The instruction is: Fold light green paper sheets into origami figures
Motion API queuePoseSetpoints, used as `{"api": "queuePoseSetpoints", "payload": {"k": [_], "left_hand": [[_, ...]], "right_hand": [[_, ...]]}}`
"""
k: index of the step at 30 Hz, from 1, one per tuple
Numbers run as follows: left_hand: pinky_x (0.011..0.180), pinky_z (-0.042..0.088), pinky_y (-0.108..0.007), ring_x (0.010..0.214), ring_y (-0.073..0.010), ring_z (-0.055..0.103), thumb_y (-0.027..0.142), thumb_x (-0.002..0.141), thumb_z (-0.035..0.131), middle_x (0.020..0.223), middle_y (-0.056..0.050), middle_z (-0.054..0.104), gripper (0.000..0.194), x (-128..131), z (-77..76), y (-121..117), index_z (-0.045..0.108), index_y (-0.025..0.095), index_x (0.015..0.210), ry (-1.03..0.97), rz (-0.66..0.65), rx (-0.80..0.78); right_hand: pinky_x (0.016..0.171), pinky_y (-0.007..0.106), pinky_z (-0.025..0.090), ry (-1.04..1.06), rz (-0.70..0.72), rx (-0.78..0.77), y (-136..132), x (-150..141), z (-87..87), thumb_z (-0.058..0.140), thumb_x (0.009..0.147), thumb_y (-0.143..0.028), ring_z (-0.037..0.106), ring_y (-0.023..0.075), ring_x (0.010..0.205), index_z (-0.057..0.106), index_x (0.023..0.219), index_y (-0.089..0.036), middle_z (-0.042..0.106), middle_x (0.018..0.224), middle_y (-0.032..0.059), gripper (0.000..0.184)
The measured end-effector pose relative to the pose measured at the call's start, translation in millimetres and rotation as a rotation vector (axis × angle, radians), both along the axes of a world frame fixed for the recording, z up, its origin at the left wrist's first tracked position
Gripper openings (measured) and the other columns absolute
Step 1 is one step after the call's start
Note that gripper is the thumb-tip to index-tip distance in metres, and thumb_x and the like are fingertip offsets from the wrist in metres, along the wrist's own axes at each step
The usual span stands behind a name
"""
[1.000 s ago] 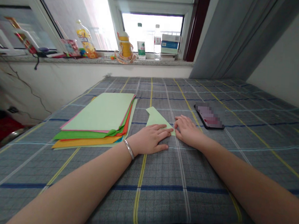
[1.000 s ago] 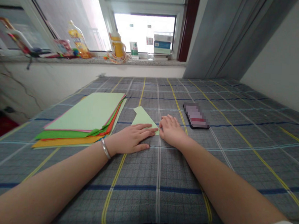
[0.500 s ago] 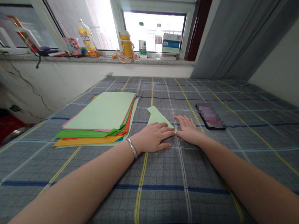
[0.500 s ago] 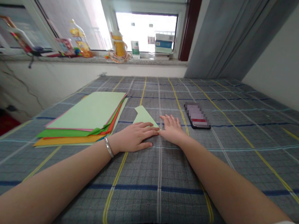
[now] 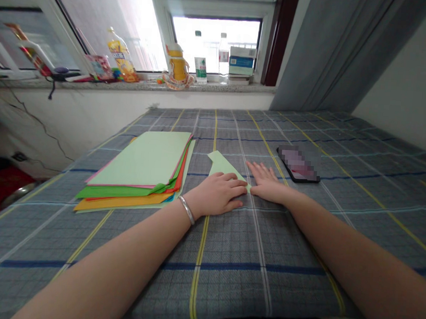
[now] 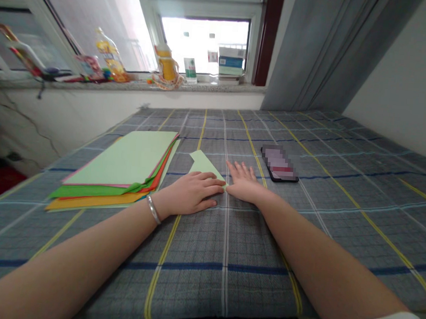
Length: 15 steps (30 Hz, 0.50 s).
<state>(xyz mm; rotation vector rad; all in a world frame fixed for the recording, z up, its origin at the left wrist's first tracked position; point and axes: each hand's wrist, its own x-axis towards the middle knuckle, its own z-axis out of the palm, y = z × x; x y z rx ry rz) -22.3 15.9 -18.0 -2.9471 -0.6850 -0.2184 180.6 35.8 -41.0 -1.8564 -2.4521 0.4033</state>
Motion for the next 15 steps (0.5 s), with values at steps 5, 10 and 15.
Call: {"api": "queuePoseSetpoints", "payload": {"k": [5,10,15], "left_hand": [[0.095,0.039,-0.038,0.115,-0.0232,0.049,0.040,0.095,0.042,0.134,-0.001,0.054,0.034,-3.8,2.0,-1.2,0.053,0.022,0.122,0.019,0.014,0.008],[0.098,0.038,-0.038,0.119,-0.0220,0.048,0.038,0.095,0.040,0.134,0.000,0.054,0.034,-7.5,3.7,1.0,0.053,0.022,0.122,0.026,0.017,-0.007],[0.099,0.039,-0.038,0.120,-0.0213,0.048,0.034,0.095,0.040,0.134,-0.001,0.054,0.032,-9.2,5.2,1.6,0.054,0.023,0.121,0.018,0.017,-0.012]], "right_hand": [[0.114,0.053,-0.001,-0.040,0.009,-0.037,-0.1,2.9,2.8,0.043,0.075,-0.026,-0.001,0.0284,0.143,0.002,0.151,-0.016,0.007,0.158,0.0109,0.087],[0.113,0.054,-0.004,-0.053,0.026,-0.077,-2.3,5.0,8.3,0.043,0.073,-0.023,-0.003,0.0278,0.143,0.001,0.151,-0.015,0.005,0.158,0.0102,0.089],[0.113,0.053,-0.003,-0.032,0.040,-0.093,-5.6,7.4,12.6,0.042,0.072,-0.021,-0.003,0.0265,0.144,0.001,0.151,-0.015,0.005,0.158,0.0093,0.090]]}}
